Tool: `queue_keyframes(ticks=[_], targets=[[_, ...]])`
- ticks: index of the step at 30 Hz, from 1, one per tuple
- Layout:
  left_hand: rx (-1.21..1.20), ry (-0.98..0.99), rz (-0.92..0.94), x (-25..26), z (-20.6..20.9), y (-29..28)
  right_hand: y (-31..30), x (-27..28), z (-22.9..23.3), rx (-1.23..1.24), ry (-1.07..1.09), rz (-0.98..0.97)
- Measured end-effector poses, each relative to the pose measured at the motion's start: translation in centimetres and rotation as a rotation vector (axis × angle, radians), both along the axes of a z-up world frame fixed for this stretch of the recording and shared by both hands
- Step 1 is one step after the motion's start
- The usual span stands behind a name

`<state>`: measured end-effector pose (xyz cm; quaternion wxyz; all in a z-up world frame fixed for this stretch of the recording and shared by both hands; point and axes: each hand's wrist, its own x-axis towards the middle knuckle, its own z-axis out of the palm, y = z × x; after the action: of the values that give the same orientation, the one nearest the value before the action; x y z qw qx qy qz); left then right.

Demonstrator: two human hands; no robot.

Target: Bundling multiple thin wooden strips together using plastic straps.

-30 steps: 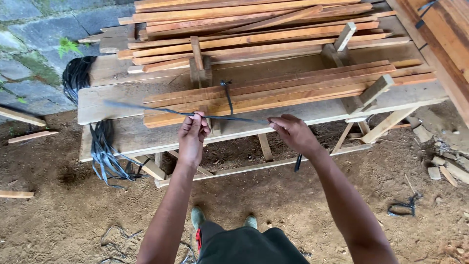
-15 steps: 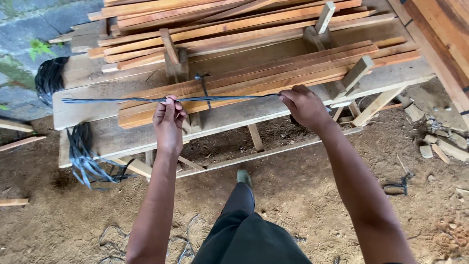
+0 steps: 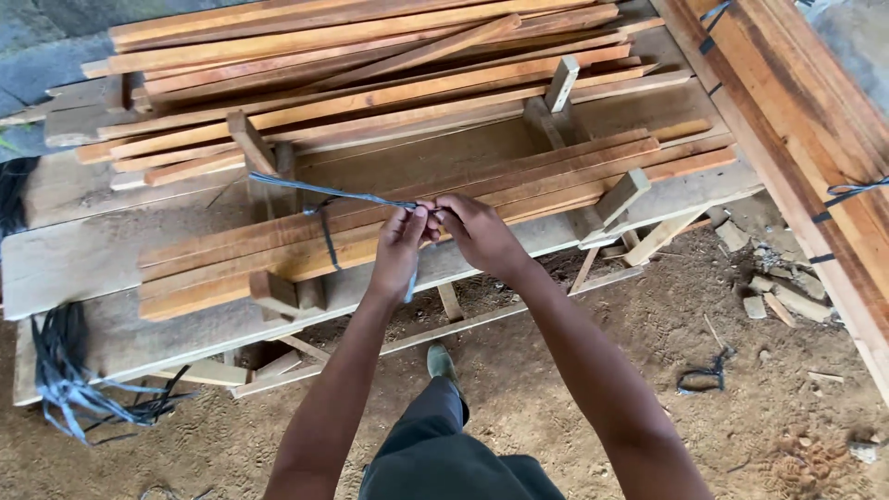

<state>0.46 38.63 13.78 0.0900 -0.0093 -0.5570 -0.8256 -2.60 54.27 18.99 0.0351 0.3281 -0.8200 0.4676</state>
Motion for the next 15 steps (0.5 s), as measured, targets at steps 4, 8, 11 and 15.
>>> queue_keyframes(ticks=[4, 8, 11, 15], targets=[[-0.019, -0.003, -0.011, -3.8, -0.5, 0.5, 1.3, -3.7, 0.1, 0.017, -0.02, -0.013], [0.026, -0.058, -0.001, -6.2, 0.8, 1.1, 2.7, -5.6, 1.8, 0.218, 0.223, -0.031], [0.051, -0.067, -0.005, -7.7, 2.2, 1.7, 4.5, -8.8, -0.6, 0.398, 0.48, -0.094], [0.099, -0.091, 0.006, -8.8, 2.4, 2.9, 7.1, -11.1, -2.0, 0.469, 0.692, -0.152]])
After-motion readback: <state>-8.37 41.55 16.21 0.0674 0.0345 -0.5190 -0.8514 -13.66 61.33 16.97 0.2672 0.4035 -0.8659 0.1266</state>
